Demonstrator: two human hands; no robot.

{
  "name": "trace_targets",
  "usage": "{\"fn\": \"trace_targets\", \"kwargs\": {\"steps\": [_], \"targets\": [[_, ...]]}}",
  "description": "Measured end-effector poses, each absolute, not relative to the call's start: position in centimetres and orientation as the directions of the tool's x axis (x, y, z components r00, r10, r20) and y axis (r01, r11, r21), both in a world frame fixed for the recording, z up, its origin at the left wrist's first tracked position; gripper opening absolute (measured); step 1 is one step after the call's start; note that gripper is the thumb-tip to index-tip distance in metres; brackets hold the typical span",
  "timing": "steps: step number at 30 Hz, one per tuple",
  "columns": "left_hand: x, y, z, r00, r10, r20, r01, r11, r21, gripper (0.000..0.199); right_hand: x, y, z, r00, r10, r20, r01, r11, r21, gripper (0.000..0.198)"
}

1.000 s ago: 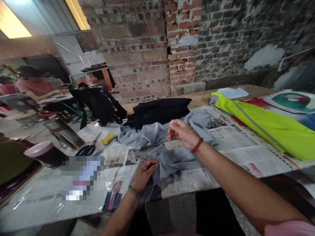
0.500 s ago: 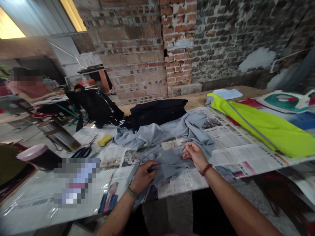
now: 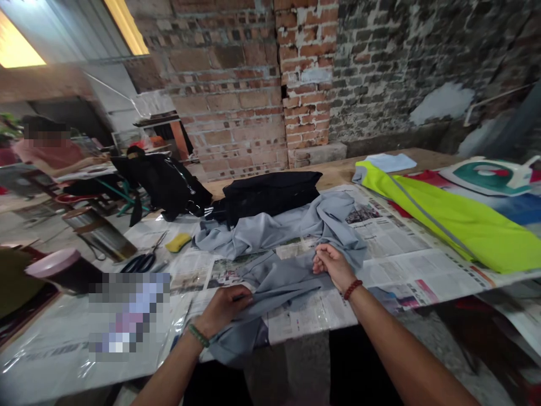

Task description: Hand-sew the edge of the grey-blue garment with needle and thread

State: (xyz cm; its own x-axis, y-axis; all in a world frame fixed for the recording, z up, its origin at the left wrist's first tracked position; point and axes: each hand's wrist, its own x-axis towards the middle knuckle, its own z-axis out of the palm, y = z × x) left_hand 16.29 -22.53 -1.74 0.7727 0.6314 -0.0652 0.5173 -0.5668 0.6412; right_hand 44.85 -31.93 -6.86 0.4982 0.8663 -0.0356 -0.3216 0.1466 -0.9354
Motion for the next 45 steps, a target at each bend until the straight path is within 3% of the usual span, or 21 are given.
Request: {"fn": "trace_targets", "kwargs": {"steps": [6, 11, 14, 17, 23, 30, 33, 39, 42, 45], "targets": [[16.0, -22.8, -0.9, 0.802, 0.596, -0.021, 0.518, -0.679, 0.520, 0.020, 44.7, -31.9, -6.6, 0.497, 0.867, -0.040, -0.327, 0.144, -0.934, 0.037], [16.8, -23.4, 0.7, 0.786, 0.617, -0.039, 0.602, -0.749, 0.275, 0.015, 44.6, -31.8, -6.3, 0.502, 0.864, -0.041, -0.325, 0.145, -0.934, 0.037], [17.9, -24.1, 0.7, 0.772, 0.635, 0.014, 0.613, -0.752, 0.243, 0.023, 44.5, -31.8, -6.2, 0.501, 0.864, -0.043, -0.327, 0.143, -0.934, 0.037], [18.9, -24.6, 0.0, 0.770, 0.634, 0.073, 0.582, -0.745, 0.325, 0.022, 44.5, -31.7, -6.1, 0.497, 0.867, -0.040, -0.329, 0.145, -0.933, 0.036], [19.2, -25.1, -1.5, 0.664, 0.708, 0.240, 0.446, -0.633, 0.633, 0.016, 44.4, -32.0, -5.0, 0.515, 0.854, -0.073, -0.364, 0.140, -0.921, 0.037], [18.9, -25.5, -2.7, 0.594, 0.761, 0.260, 0.355, -0.538, 0.764, 0.012, 41.0, -34.4, 0.0, 0.410, 0.911, 0.043, -0.385, 0.216, -0.897, 0.025], [19.1, -25.6, -3.0, 0.586, 0.779, 0.222, 0.336, -0.484, 0.808, 0.013, 38.1, -35.9, 0.5, 0.267, 0.964, 0.009, -0.405, 0.120, -0.906, 0.023], [19.1, -25.9, -3.0, 0.604, 0.770, 0.207, 0.340, -0.483, 0.807, 0.012, 32.1, -38.0, -3.0, -0.032, 0.963, -0.267, -0.466, -0.251, -0.849, 0.031], [19.1, -25.9, -2.9, 0.616, 0.759, 0.208, 0.297, -0.469, 0.832, 0.012, 30.9, -38.0, -4.1, -0.069, 0.952, -0.299, -0.539, -0.288, -0.792, 0.034], [19.2, -25.9, -2.9, 0.616, 0.758, 0.217, 0.272, -0.462, 0.844, 0.012, 31.0, -37.3, -4.1, -0.003, 0.953, -0.304, -0.572, -0.251, -0.781, 0.039]]}}
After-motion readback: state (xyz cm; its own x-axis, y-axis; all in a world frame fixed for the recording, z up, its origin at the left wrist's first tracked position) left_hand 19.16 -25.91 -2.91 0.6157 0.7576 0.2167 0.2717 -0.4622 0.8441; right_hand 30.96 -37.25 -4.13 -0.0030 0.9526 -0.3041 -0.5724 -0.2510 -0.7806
